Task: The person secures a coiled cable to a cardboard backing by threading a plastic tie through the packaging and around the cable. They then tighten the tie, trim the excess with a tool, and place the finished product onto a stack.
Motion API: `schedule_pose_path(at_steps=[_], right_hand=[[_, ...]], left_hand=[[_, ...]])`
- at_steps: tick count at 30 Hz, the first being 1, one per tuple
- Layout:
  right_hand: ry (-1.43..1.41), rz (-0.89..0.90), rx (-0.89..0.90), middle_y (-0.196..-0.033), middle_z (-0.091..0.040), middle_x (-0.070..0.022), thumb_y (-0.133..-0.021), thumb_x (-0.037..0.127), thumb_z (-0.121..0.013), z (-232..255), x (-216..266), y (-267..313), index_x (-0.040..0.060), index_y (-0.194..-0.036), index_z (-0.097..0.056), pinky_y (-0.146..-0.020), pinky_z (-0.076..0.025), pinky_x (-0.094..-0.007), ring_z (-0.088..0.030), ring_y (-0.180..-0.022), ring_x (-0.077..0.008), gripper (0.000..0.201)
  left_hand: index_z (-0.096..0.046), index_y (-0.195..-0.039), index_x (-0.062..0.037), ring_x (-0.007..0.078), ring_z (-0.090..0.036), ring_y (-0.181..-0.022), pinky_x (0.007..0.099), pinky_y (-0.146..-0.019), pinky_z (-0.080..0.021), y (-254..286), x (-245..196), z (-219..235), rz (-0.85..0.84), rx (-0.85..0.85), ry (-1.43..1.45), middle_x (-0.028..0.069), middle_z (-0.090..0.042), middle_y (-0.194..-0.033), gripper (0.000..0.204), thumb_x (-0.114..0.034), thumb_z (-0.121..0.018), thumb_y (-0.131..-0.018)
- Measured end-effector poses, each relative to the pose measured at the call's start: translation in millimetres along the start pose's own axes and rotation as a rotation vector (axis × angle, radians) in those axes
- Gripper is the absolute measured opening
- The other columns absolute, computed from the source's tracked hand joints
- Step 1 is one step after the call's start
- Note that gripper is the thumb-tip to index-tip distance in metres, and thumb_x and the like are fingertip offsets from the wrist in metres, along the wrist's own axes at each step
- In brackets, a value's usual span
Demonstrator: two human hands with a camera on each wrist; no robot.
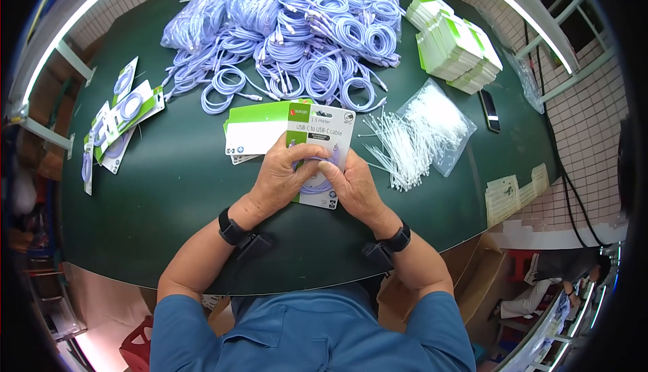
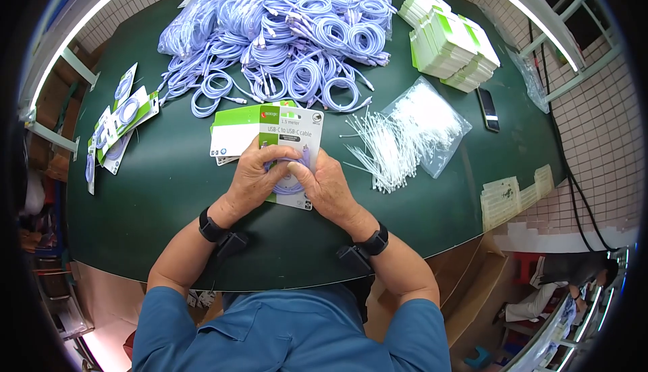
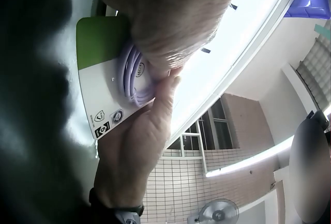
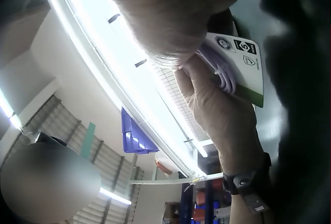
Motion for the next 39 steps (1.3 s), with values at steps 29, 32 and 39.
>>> schedule_pose_path(at_steps=[29,32,39], right_hand=[[0.559,0.477,-0.144,-0.116,-0.073,-0.0141,-0.088,0.011,-0.082,34,114,7,0.0001,-0.133,-0.064,-0.09,-0.055,-0.0343,-0.07,-0.103,-0.0256,0.05],[0.511,0.427,-0.009,-0.107,-0.075,-0.0121,-0.086,0.007,-0.083,9,100,6,-0.0005,-0.126,-0.067,-0.082,-0.057,-0.0338,-0.072,-0.091,-0.0252,0.044],[-0.09,-0.027,-0.106,-0.108,-0.076,-0.0085,-0.096,0.003,-0.076,17,37,6,-0.0025,-0.122,-0.065,-0.084,-0.058,-0.0279,-0.072,-0.091,-0.0135,0.028]], left_hand=[[-0.062,-0.139,-0.0064,0.0189,-0.072,-0.081,0.0323,-0.077,-0.058,-3,-61,44,0.065,-0.065,-0.133,0.013,-0.077,-0.097,0.067,-0.012,-0.087,-0.077],[-0.055,-0.147,-0.0045,0.0165,-0.074,-0.088,0.0306,-0.081,-0.058,-1,-79,36,-0.071,-0.053,-0.175,0.0109,-0.076,-0.095,0.076,-0.008,-0.086,-0.078],[-0.059,-0.143,-0.0025,0.0158,-0.073,-0.091,0.032,-0.082,-0.059,-1,-52,36,0.089,-0.168,0.045,0.0091,-0.076,-0.101,0.071,-0.009,-0.089,-0.08]])
Point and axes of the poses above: each hand's wrist, its own y-axis away from the middle knuckle, its own z-axis out of the back of the hand, x = y × z, the point moved 9 cm from there along -y, towards the middle knuckle
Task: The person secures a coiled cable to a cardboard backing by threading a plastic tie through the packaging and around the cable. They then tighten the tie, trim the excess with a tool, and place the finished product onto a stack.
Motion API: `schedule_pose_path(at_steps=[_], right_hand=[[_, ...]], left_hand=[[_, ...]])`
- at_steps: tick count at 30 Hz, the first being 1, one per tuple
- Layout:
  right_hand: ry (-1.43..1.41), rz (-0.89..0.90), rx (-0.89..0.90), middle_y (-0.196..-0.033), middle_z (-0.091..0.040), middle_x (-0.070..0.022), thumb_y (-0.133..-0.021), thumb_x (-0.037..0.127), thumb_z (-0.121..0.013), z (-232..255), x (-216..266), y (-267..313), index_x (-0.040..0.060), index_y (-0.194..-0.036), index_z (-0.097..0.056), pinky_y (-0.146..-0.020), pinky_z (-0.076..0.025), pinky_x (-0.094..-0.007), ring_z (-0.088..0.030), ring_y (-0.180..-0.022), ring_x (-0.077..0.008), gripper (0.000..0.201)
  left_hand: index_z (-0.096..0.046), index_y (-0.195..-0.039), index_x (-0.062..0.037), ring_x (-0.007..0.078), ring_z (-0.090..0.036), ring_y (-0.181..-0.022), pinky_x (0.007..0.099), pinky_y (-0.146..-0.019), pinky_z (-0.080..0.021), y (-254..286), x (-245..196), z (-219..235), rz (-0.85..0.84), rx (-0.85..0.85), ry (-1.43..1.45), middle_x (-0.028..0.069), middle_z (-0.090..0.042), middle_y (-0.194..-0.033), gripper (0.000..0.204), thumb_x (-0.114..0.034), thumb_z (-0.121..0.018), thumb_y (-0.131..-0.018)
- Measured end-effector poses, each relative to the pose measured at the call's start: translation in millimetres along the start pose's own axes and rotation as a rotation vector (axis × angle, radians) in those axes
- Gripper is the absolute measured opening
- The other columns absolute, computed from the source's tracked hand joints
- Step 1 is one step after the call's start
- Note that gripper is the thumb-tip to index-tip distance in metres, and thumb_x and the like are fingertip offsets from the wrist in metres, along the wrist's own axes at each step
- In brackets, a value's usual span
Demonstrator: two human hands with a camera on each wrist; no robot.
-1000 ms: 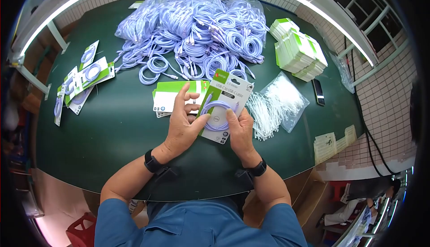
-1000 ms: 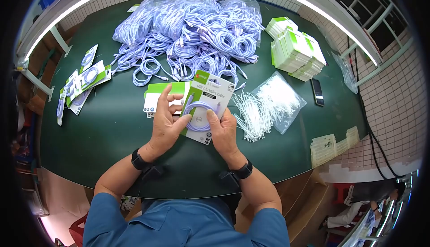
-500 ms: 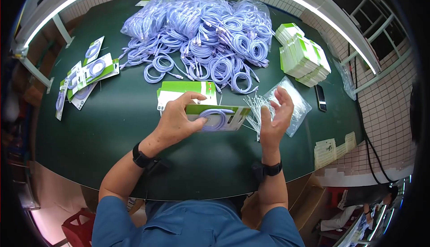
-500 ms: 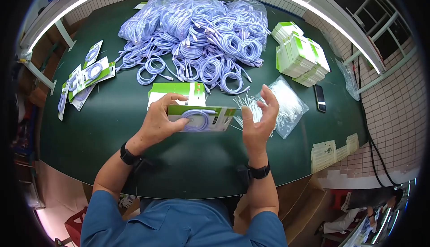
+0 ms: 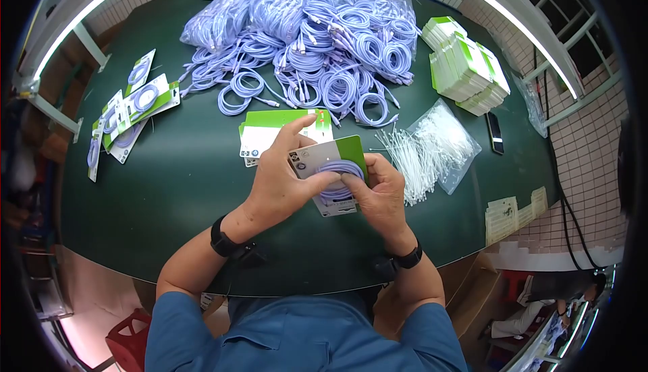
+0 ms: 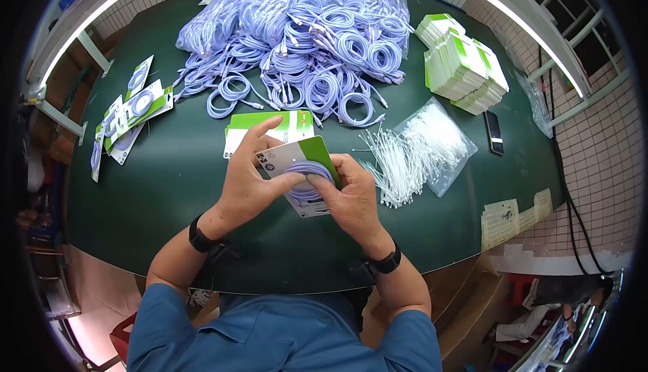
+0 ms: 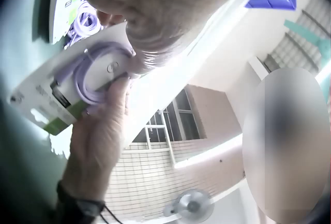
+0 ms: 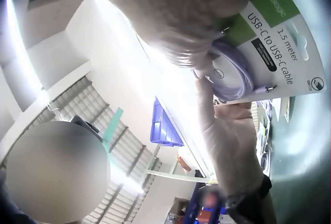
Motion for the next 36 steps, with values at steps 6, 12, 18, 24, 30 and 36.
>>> schedule_pose_path(at_steps=[6,12,18,24,30,36], right_hand=[[-0.1,-0.018,0.001,-0.108,-0.074,-0.0063,-0.099,0.005,-0.075,-1,-16,-2,-0.0024,-0.12,-0.066,-0.083,-0.058,-0.0257,-0.07,-0.095,-0.0095,0.024],[-0.179,-0.032,0.001,-0.108,-0.074,-0.0062,-0.099,0.004,-0.075,0,-20,-5,-0.0032,-0.122,-0.066,-0.084,-0.058,-0.0258,-0.069,-0.094,-0.0095,0.026],[-0.045,0.099,0.064,-0.107,-0.075,-0.0064,-0.097,0.002,-0.076,9,-7,-10,-0.0025,-0.124,-0.067,-0.084,-0.06,-0.028,-0.071,-0.091,-0.0119,0.029],[0.244,0.074,-0.207,-0.099,-0.076,-0.0063,-0.092,0.008,-0.081,95,-10,-28,-0.0003,-0.12,-0.071,-0.077,-0.058,-0.0282,-0.07,-0.082,-0.0135,0.031],[1.038,-0.103,-0.256,-0.096,-0.075,-0.0116,-0.086,0.02,-0.083,120,-42,-34,0.0031,-0.106,-0.075,-0.074,-0.058,-0.0375,-0.072,-0.078,-0.0264,0.027],[1.254,0.175,-0.425,-0.097,-0.073,-0.012,-0.085,0.024,-0.084,104,-37,-41,0.0051,-0.101,-0.076,-0.077,-0.058,-0.0451,-0.072,-0.086,-0.0326,0.026]], left_hand=[[-0.066,-0.132,0.0016,0.0156,-0.074,-0.096,0.0314,-0.085,-0.06,7,48,-17,0.314,-0.021,0.409,0.0082,-0.076,-0.106,0.05,-0.008,-0.085,-0.087],[-0.07,-0.123,0.0039,0.0128,-0.073,-0.092,0.0261,-0.076,-0.06,7,41,-18,0.395,0.18,0.243,0.0101,-0.077,-0.108,0.034,-0.008,-0.08,-0.093],[-0.07,-0.123,0.0046,0.013,-0.072,-0.085,0.0252,-0.066,-0.059,2,43,-7,0.446,0.298,0.159,0.0101,-0.077,-0.107,0.029,-0.008,-0.075,-0.097],[-0.068,-0.128,0.0059,0.014,-0.072,-0.084,0.0265,-0.067,-0.061,-4,36,-1,0.408,0.228,0.379,0.0132,-0.076,-0.114,0.032,-0.007,-0.071,-0.099],[-0.066,-0.129,0.0063,0.0142,-0.072,-0.088,0.0265,-0.075,-0.062,0,32,-12,0.28,0.254,0.324,0.0128,-0.075,-0.115,0.032,-0.005,-0.07,-0.099],[-0.068,-0.122,0.0058,0.0135,-0.071,-0.089,0.0271,-0.075,-0.062,8,15,-23,0.265,0.318,0.293,0.0107,-0.074,-0.108,0.026,-0.006,-0.071,-0.1]])
Point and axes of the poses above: each hand's wrist, its own y-axis away from the middle knuckle, its own z-axis out of the back of the hand, x = y × z, the point moved 9 cm from there along -y, towards the middle knuckle
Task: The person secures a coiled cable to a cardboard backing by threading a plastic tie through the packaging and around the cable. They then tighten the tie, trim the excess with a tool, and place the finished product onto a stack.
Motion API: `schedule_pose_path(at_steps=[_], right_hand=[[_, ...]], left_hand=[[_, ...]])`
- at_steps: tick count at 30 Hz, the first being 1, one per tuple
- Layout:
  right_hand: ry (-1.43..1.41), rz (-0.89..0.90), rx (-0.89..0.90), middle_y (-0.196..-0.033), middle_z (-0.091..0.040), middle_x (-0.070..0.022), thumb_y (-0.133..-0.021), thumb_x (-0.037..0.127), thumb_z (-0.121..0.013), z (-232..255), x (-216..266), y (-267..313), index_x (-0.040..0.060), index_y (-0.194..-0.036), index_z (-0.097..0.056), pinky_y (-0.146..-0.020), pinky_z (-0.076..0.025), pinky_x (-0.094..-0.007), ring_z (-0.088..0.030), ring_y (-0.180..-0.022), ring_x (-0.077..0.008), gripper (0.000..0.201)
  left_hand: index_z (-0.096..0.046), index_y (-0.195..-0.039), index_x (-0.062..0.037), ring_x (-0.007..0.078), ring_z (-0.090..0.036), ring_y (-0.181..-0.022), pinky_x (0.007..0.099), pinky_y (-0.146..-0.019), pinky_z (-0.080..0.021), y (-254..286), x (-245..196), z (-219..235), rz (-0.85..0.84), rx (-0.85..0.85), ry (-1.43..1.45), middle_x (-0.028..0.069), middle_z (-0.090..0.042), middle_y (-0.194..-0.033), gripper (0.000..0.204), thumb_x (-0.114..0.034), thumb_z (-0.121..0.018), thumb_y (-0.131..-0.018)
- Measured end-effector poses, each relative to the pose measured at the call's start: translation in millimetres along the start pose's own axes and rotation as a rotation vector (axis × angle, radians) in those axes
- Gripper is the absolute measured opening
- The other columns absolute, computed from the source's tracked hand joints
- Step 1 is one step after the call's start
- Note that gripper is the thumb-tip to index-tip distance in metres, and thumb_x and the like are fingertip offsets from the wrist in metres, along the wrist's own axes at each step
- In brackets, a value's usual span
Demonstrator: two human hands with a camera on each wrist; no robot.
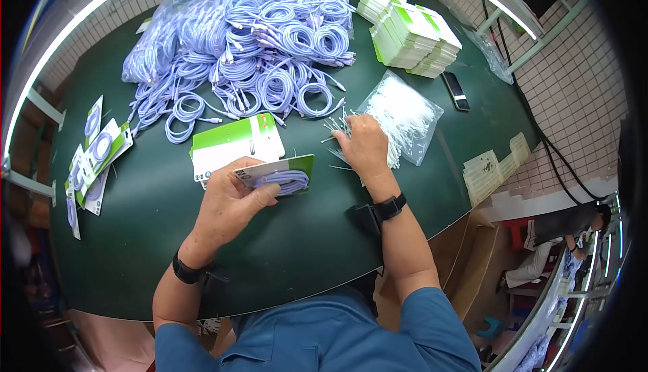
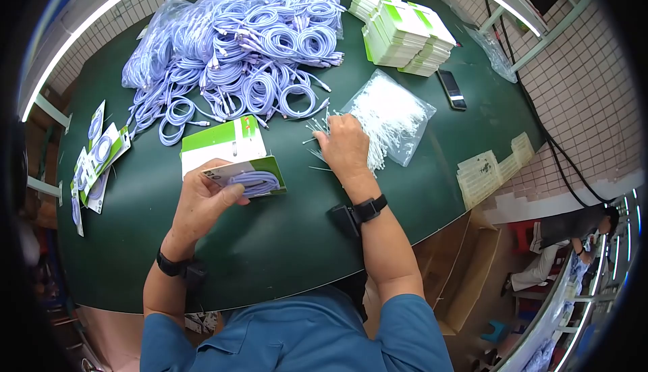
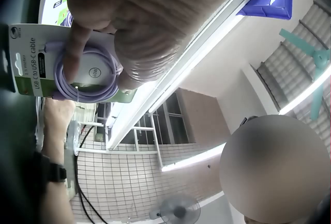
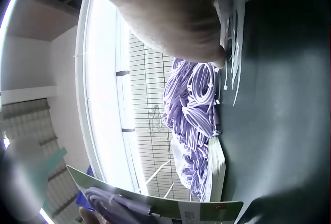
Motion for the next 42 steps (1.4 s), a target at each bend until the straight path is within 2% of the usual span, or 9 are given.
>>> schedule_pose_path(at_steps=[3,8,15,21,25,29,32,35,42], right_hand=[[0.011,-0.093,0.166,-0.096,-0.071,-0.0128,-0.086,0.024,-0.083,-21,-12,-1,0.0065,-0.106,-0.075,-0.079,-0.057,-0.0464,-0.071,-0.09,-0.0339,0.028],[-0.013,-0.101,0.128,-0.101,-0.071,-0.0148,-0.089,0.02,-0.078,-30,-16,2,0.0071,-0.112,-0.074,-0.08,-0.057,-0.0485,-0.071,-0.091,-0.0366,0.027],[0.082,-0.134,0.198,-0.102,-0.066,-0.0199,-0.093,0.011,-0.068,-30,-13,4,0.0031,-0.102,-0.069,-0.076,-0.058,-0.052,-0.071,-0.087,-0.0418,0.012],[0.018,-0.192,0.128,-0.097,-0.065,-0.02,-0.092,0.009,-0.066,-21,-18,4,0.0022,-0.097,-0.067,-0.075,-0.058,-0.0529,-0.07,-0.086,-0.0425,0.008],[-0.059,-0.176,0.087,-0.097,-0.066,-0.0183,-0.092,0.01,-0.068,-13,-19,4,0.0023,-0.096,-0.07,-0.075,-0.058,-0.0516,-0.07,-0.085,-0.0414,0.009],[-0.215,-0.063,-0.03,-0.096,-0.069,-0.0166,-0.09,0.008,-0.072,7,-6,-2,0.0026,-0.095,-0.074,-0.075,-0.059,-0.0482,-0.07,-0.084,-0.0385,0.007],[-0.354,0.034,-0.166,-0.097,-0.072,-0.0159,-0.089,0.005,-0.075,28,7,-4,0.0033,-0.095,-0.077,-0.073,-0.059,-0.0446,-0.071,-0.08,-0.0361,0.007],[-0.683,-0.038,-0.131,-0.098,-0.075,-0.017,-0.087,0.002,-0.076,31,13,0,0.0021,-0.095,-0.077,-0.068,-0.057,-0.0388,-0.071,-0.073,-0.0316,0.008],[-0.41,-0.034,0.053,-0.083,-0.074,-0.0167,-0.092,0.007,-0.075,-3,-6,6,0.0,-0.093,-0.075,-0.063,-0.056,-0.0361,-0.071,-0.065,-0.0274,0.008]], left_hand=[[-0.071,-0.12,0.0056,0.0132,-0.071,-0.088,0.0271,-0.074,-0.061,2,-1,-3,0.023,0.03,-0.054,0.0105,-0.075,-0.106,0.023,-0.008,-0.071,-0.101],[-0.074,-0.116,0.0066,0.0166,-0.072,-0.084,0.0309,-0.075,-0.063,4,2,-2,0.02,0.013,-0.047,0.0121,-0.075,-0.102,0.027,-0.017,-0.068,-0.106],[-0.075,-0.122,0.0044,0.0151,-0.071,-0.092,0.0274,-0.075,-0.063,6,-5,-4,-0.05,0.05,-0.058,0.0111,-0.076,-0.11,0.025,-0.014,-0.066,-0.107],[-0.075,-0.124,0.004,0.0171,-0.072,-0.098,0.0281,-0.078,-0.064,9,-18,-11,-0.112,0.086,-0.039,0.0139,-0.075,-0.117,0.025,-0.012,-0.063,-0.108],[-0.076,-0.122,0.0032,0.0206,-0.073,-0.102,0.03,-0.08,-0.064,10,-27,-9,-0.168,0.04,-0.023,0.0154,-0.076,-0.12,0.023,-0.009,-0.068,-0.104],[-0.077,-0.12,0.0014,0.0263,-0.075,-0.109,0.0352,-0.086,-0.063,15,-46,2,-0.41,-0.061,-0.168,0.017,-0.076,-0.121,0.024,-0.005,-0.075,-0.096],[-0.078,-0.116,-0.0001,0.032,-0.075,-0.113,0.0397,-0.094,-0.061,21,-63,4,-0.683,-0.176,-0.548,0.0184,-0.076,-0.121,0.03,-0.003,-0.084,-0.087],[-0.077,-0.114,-0.0008,0.0332,-0.075,-0.114,0.0402,-0.096,-0.06,15,-59,9,-0.735,-0.23,-0.627,0.0181,-0.076,-0.12,0.032,-0.003,-0.086,-0.084],[-0.076,-0.112,-0.0012,0.0334,-0.075,-0.113,0.0396,-0.097,-0.06,9,-33,14,-0.658,-0.247,-0.655,0.0171,-0.076,-0.118,0.033,-0.002,-0.088,-0.08]])
Point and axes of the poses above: each hand's wrist, its own y-axis away from the middle knuckle, its own z-axis out of the back of the hand, x = y × z, the point moved 9 cm from there along -y, towards the middle knuckle
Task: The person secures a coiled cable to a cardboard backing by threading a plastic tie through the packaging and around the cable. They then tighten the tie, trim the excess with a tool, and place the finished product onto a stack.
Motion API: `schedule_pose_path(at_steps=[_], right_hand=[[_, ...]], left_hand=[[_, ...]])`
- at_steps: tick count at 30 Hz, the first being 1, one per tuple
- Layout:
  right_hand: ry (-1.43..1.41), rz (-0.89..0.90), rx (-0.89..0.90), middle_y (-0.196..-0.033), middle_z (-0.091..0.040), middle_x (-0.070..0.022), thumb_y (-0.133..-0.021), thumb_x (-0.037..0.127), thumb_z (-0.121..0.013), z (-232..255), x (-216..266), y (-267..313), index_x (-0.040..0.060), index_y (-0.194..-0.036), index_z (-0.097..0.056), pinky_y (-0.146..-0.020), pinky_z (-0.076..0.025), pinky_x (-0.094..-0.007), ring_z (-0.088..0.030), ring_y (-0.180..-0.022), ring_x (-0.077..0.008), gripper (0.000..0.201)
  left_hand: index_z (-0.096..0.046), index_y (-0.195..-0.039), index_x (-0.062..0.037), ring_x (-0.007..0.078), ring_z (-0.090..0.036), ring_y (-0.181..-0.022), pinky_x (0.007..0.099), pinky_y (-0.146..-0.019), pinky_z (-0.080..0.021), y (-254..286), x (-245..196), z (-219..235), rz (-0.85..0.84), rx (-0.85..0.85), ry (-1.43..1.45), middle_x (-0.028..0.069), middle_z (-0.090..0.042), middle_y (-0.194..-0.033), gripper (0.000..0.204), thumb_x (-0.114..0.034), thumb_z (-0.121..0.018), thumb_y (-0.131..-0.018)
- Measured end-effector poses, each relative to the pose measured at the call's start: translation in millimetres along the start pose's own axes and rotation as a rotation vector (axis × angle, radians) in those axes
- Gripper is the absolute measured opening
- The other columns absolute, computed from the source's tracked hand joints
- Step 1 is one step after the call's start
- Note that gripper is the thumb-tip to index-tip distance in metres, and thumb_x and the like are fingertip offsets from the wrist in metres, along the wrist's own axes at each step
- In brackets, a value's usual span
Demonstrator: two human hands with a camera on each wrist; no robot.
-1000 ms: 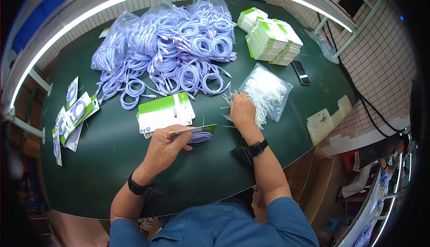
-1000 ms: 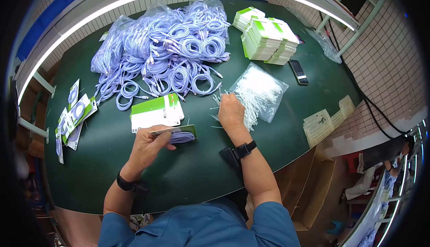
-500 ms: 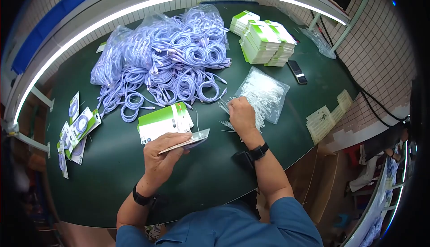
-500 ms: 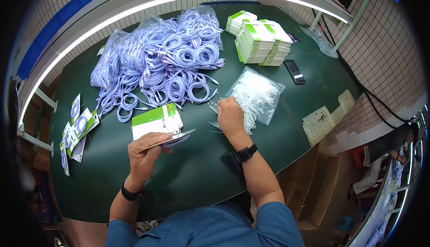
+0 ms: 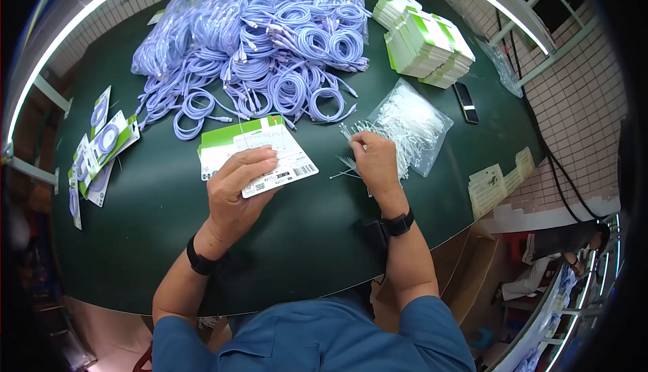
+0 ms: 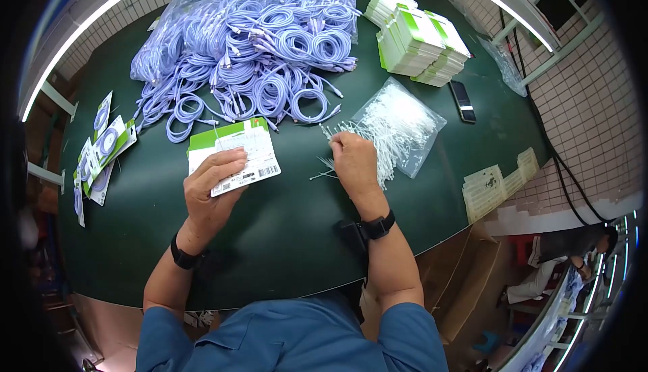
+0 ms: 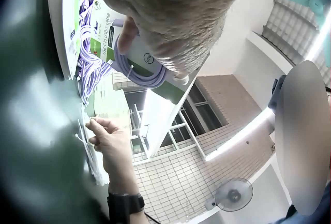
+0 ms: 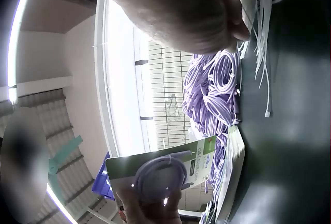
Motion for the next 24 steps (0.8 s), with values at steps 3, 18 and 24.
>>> schedule_pose_path(at_steps=[3,18,24], right_hand=[[0.056,-0.06,0.021,-0.076,-0.073,-0.0161,-0.093,0.009,-0.075,2,-10,-3,-0.0003,-0.093,-0.074,-0.063,-0.055,-0.0364,-0.072,-0.065,-0.0272,0.009],[-0.062,-0.022,-0.002,-0.088,-0.075,-0.0197,-0.093,0.003,-0.07,-3,-13,0,-0.0019,-0.102,-0.074,-0.07,-0.059,-0.0398,-0.074,-0.073,-0.0319,0.011],[0.075,0.107,0.12,-0.096,-0.076,-0.019,-0.089,0.0,-0.072,-7,4,4,-0.0017,-0.103,-0.076,-0.078,-0.059,-0.0406,-0.074,-0.085,-0.0341,0.014]], left_hand=[[-0.076,-0.111,-0.0014,0.0331,-0.075,-0.113,0.0392,-0.097,-0.06,-4,3,-6,-0.001,0.019,0.014,0.0168,-0.077,-0.118,0.033,-0.001,-0.088,-0.08],[-0.077,-0.111,-0.0027,0.0309,-0.076,-0.111,0.0372,-0.096,-0.06,-1,5,-6,0.059,0.014,0.073,0.0162,-0.077,-0.119,0.03,-0.001,-0.087,-0.083],[-0.077,-0.111,-0.0025,0.0309,-0.076,-0.11,0.0373,-0.096,-0.06,-1,7,-7,0.081,0.02,0.088,0.0161,-0.077,-0.118,0.03,-0.002,-0.087,-0.083]])
Point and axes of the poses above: each hand's wrist, its own y-axis away from the middle knuckle, its own z-axis out of the back of the hand, x = y × z, the point moved 9 cm from there along -y, towards the middle knuckle
